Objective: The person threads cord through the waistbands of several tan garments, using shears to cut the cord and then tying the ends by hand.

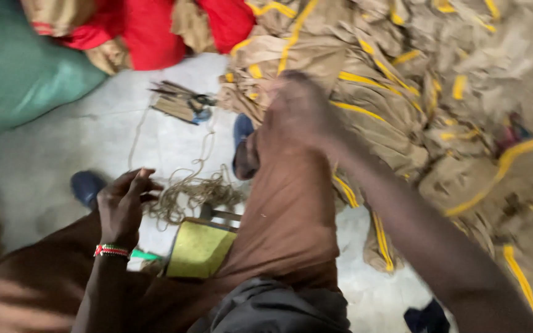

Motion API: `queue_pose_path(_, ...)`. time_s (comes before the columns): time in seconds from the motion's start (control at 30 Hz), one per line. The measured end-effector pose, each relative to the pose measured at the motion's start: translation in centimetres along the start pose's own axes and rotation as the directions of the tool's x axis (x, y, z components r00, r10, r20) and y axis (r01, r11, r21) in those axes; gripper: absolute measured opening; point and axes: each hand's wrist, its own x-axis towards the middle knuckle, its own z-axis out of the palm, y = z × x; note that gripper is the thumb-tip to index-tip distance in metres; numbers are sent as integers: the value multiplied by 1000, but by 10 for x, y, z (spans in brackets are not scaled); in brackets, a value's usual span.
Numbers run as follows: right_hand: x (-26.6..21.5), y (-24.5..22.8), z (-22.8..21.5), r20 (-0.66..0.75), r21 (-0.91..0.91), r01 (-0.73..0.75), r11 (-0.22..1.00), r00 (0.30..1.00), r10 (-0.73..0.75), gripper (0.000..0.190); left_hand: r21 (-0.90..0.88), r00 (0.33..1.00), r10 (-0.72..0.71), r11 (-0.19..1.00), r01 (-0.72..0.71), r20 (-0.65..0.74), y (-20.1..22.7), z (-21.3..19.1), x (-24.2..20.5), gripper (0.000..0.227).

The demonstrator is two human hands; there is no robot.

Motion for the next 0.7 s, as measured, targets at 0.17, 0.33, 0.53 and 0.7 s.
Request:
queue_pose_path(0.17, -13, -49, 208, 531, 515, -33, 856, 797, -289, 44, -453, 999, 47, 890, -41, 2, 13, -10, -6, 22)
queue_pose_path(0.33, -34, 7, 265, 596, 483, -392, 783, 802, 34, 45, -535, 983, -136, 843, 51, -120, -13, -7, -17, 16)
queue_pose_path(0.53, -35, 0, 239, 666, 6, -247, 969, 724, 180, 28, -469, 974, -210, 871, 148, -83, -43, -12, -4, 13)
queue_pose_path(0.7, 3, 12, 200, 592, -225, 51, 973, 800, 95, 15, -263, 990, -125, 959, 103, -69, -24, -34, 0, 6)
